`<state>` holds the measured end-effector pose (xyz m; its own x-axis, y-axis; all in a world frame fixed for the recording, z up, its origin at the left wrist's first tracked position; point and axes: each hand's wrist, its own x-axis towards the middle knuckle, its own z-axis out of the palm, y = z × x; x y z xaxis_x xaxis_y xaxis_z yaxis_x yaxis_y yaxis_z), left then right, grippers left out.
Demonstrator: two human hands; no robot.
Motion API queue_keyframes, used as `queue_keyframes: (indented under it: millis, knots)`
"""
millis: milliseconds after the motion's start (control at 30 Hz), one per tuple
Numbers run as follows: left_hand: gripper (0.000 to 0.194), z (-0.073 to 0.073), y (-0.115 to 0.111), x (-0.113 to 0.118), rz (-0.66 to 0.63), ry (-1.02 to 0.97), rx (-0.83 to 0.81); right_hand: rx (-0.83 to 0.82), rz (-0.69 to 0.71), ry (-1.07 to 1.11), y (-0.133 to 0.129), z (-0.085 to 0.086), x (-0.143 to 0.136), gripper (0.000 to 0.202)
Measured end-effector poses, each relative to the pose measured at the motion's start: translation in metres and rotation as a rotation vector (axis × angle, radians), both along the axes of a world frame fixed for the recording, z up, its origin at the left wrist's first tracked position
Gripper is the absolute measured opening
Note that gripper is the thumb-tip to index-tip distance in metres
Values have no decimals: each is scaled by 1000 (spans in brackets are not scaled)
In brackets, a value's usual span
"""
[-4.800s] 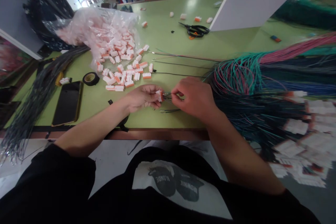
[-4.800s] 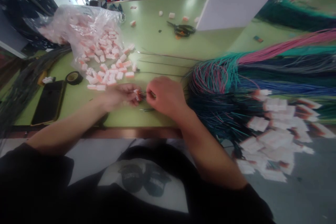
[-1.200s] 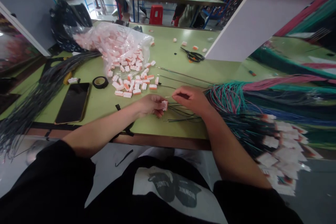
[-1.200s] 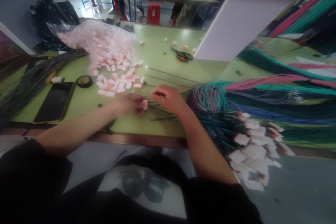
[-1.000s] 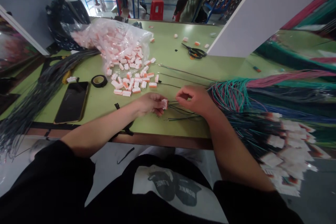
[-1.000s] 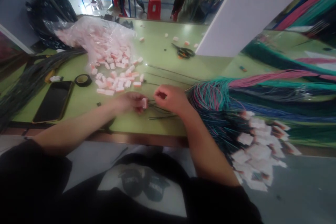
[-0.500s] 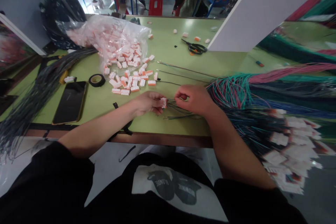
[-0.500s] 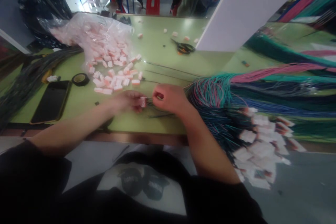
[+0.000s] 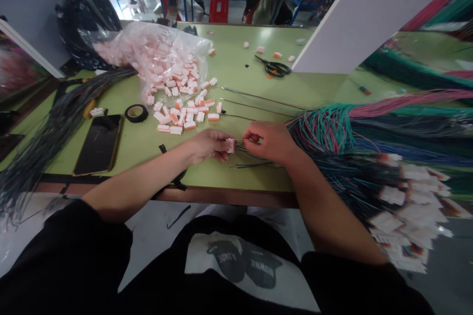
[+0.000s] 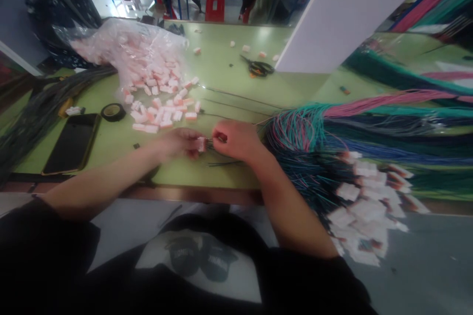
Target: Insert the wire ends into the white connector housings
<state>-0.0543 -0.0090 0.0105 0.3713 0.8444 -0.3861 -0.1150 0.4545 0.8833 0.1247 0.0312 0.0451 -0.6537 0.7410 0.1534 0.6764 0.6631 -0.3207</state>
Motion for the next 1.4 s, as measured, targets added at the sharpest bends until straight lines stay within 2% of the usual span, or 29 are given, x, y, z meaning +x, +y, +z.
queue_keyframes:
  millis: [300, 533, 733, 867, 1000, 1067, 1167, 1300, 1400]
  knots:
    - [10, 3, -1, 2, 46, 54, 14, -59, -37, 56, 0, -8, -4, 16]
    - [18, 2, -2, 4, 72, 84, 32, -42, 7, 101, -1, -15, -5, 15]
    - [12, 8, -5, 7, 109, 146, 81, -38, -9, 73, 3, -19, -7, 17]
    - [14, 13, -5, 7, 101, 154, 117, -60, 29, 76, 6, -10, -5, 27]
    - [34, 15, -7, 8, 119, 102, 166, -75, 87, -64, -5, 2, -2, 55]
    - [43, 15, -9, 8, 132, 66, 182, -37, 18, -107, -14, 7, 2, 51]
    - [45, 14, -10, 7, 167, 57, 183, 70, -175, 56, -24, 15, 18, 42]
    - [25, 11, -7, 3, 243, 61, 252, 271, -356, 316, -34, 29, 57, 44]
    - [10, 11, -3, 0, 349, -14, 290, 404, -413, 352, -43, 37, 86, 50]
